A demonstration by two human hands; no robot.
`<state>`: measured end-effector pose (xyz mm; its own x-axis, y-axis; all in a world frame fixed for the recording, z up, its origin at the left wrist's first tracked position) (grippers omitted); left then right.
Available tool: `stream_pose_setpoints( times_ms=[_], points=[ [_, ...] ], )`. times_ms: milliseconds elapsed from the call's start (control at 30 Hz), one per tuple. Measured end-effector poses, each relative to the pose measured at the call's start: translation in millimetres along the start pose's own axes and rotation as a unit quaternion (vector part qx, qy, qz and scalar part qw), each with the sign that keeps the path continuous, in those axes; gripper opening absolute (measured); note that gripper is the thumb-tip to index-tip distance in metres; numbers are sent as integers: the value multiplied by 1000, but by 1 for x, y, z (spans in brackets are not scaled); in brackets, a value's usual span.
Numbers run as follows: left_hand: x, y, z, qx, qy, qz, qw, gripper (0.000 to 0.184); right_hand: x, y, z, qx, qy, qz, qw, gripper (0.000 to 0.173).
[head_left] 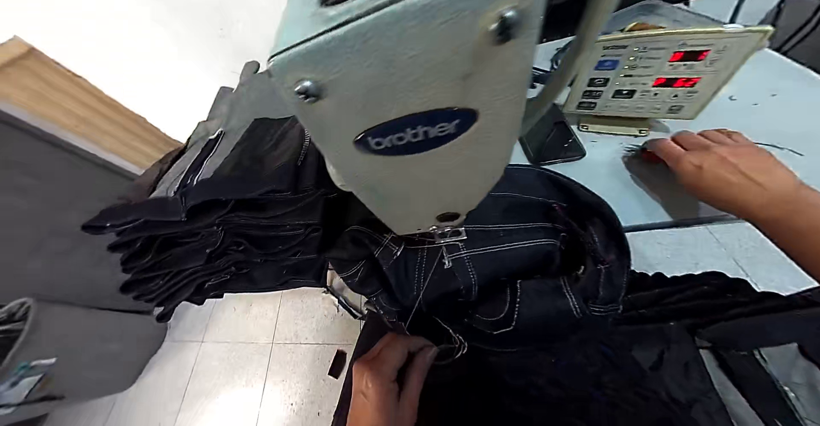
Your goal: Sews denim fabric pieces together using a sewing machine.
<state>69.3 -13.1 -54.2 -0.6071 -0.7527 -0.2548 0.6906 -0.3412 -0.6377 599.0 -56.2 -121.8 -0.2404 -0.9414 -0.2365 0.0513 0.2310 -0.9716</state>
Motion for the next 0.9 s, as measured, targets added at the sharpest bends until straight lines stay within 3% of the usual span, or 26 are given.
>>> stream_pose_setpoints(
  times_ms=[133,233,300,333,400,467,533,633,900],
  points=[
    [-9,-1,0,71,-10,0,997,17,28,-5,13,-50,84,-19,995,19],
    [-19,-2,7,109,12,13,994,16,62,-56,-26,-232,167,46,957,22],
    [-26,-1,16,105,62,41,992,17,88,-92,-91,-405,233,59,882,29],
    [-30,0,21,93,93,57,990,17,101,-103,-131,-514,233,56,824,25],
    [-37,2,34,47,163,89,982,17,124,-103,-197,-702,140,-23,698,26],
    [-42,4,45,12,211,111,971,17,134,-96,-253,-791,41,-135,595,50],
    [-45,5,53,-5,236,123,964,17,136,-91,-292,-837,30,-180,515,52],
    [-46,4,59,-22,252,131,959,17,129,-88,-310,-857,4,-183,482,41],
    [-45,11,58,-69,291,141,944,16,115,-97,-309,-860,-5,-128,494,30]
  ],
)
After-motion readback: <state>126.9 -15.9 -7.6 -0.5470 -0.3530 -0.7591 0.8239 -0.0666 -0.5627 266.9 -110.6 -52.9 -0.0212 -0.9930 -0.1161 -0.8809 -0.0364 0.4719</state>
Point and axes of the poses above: each hand's wrist, its own x-axis away from the middle knuckle, its own y-axis out of the palm, z = x × y, the point moved 3 cm from there along -x, towards the middle knuckle, and after that the axes turned 1 degree about y, right-handed, at the moved point
